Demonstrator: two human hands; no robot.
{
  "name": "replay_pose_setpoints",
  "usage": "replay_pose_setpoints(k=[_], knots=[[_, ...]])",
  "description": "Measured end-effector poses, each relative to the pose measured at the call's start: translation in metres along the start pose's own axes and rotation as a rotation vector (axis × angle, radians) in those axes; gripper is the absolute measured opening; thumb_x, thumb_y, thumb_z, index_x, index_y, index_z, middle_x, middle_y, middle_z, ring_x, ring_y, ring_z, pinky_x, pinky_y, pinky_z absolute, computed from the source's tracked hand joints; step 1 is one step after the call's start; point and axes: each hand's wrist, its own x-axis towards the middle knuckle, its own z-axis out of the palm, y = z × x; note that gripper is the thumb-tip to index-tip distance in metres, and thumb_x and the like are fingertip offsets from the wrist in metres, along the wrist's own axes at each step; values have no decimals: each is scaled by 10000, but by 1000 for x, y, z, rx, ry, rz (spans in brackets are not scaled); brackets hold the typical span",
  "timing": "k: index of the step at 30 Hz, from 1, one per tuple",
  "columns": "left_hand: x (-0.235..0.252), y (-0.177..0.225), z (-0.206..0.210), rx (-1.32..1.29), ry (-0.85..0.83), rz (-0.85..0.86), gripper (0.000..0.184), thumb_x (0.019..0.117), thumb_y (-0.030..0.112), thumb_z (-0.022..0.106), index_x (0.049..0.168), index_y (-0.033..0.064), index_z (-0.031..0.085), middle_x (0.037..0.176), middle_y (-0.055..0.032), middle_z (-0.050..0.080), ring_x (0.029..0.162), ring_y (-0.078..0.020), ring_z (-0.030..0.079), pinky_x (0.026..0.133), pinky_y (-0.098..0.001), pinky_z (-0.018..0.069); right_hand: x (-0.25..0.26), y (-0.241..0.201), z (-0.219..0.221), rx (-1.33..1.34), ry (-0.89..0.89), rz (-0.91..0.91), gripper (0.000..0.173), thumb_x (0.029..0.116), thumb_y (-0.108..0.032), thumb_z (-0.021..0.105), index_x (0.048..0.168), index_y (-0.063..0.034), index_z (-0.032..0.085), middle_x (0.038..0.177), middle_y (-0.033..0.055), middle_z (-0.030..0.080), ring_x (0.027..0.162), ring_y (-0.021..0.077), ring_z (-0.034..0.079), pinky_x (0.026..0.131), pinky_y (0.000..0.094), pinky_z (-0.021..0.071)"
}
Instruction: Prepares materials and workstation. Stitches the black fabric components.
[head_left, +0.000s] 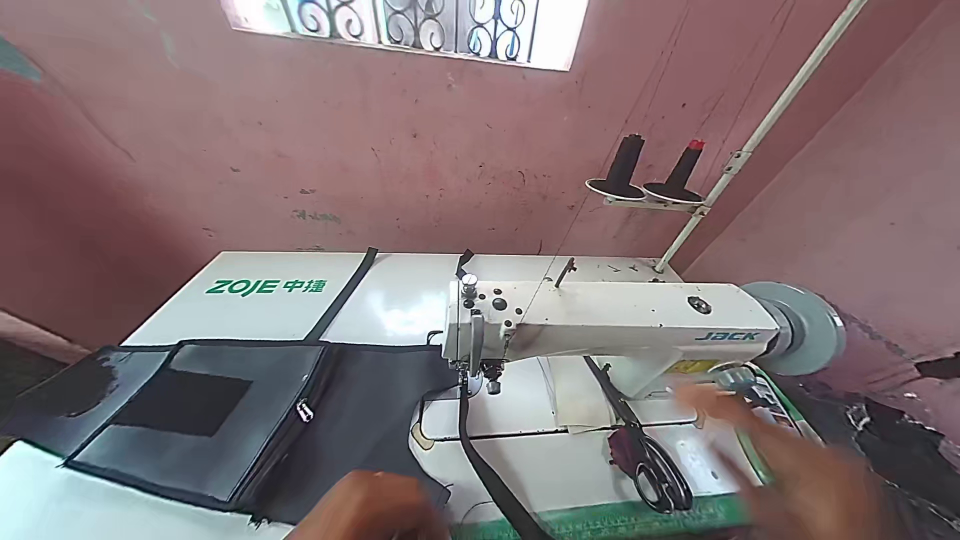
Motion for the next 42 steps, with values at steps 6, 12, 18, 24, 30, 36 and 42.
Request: replay_pose_setpoints(k=[6, 12, 18, 24, 30, 36, 42], knots=[[65, -90, 55, -11, -74, -372, 208, 985, 172, 665, 1045, 5, 774, 961, -152, 748, 874, -247, 704, 867, -448, 550, 116, 184, -61, -539, 45, 933, 556, 1062, -347, 540, 1326, 142, 542, 1359, 444, 499, 1314, 599, 462, 1028, 751, 353], [82, -121, 62, -36, 110, -535, 189, 984, 166, 654, 1037, 25, 768, 950, -121, 743, 869, -204, 692, 858, -419, 536, -14, 192, 8, -161, 597, 677, 491, 1102, -220, 412, 1282, 227, 509, 1274, 435, 545, 1236, 497, 544, 1109, 544, 382], [99, -123, 54, -75, 207, -618, 180, 972, 156, 676, 1037, 20, 775, 1036, -142, 739, 1005, -241, 693, 963, -462, 513, -36, 164, 4, -123, 862, 488, 416, 1087, -137, 444, 1199, 249, 552, 1178, 367, 623, 1140, 241, 638, 1033, 272, 476], [98, -144, 73, -188, 378, -661, 137, 944, 166, 727, 1025, 73, 787, 1049, -76, 752, 998, -156, 699, 959, -413, 533, -30, 65, 59, 343, 637, 386, 265, 1055, -123, 476, 1049, 80, 646, 1019, 29, 717, 978, 53, 682, 930, 287, 566], [102, -137, 70, -129, 343, -725, 169, 971, 215, 712, 1053, 87, 787, 1030, -71, 762, 994, -161, 696, 964, -443, 515, -55, 4, 189, 860, 173, 203, 191, 1008, -111, 589, 999, 19, 729, 905, 40, 756, 804, 97, 732, 757, 296, 639], [102, -138, 78, -135, 435, -703, 107, 955, 180, 739, 975, 94, 801, 912, -65, 755, 864, -182, 683, 840, -482, 519, -59, 1, 208, 925, 96, 318, 159, 981, -20, 576, 999, 70, 705, 886, 62, 752, 772, 82, 728, 738, 260, 633], [103, -135, 78, -186, 458, -721, 78, 942, 151, 751, 971, 103, 805, 903, -43, 759, 817, -138, 672, 800, -432, 526, -63, 5, 206, 954, 100, 289, 166, 993, -36, 580, 1013, 72, 704, 899, 64, 751, 784, 84, 728, 749, 260, 632]])
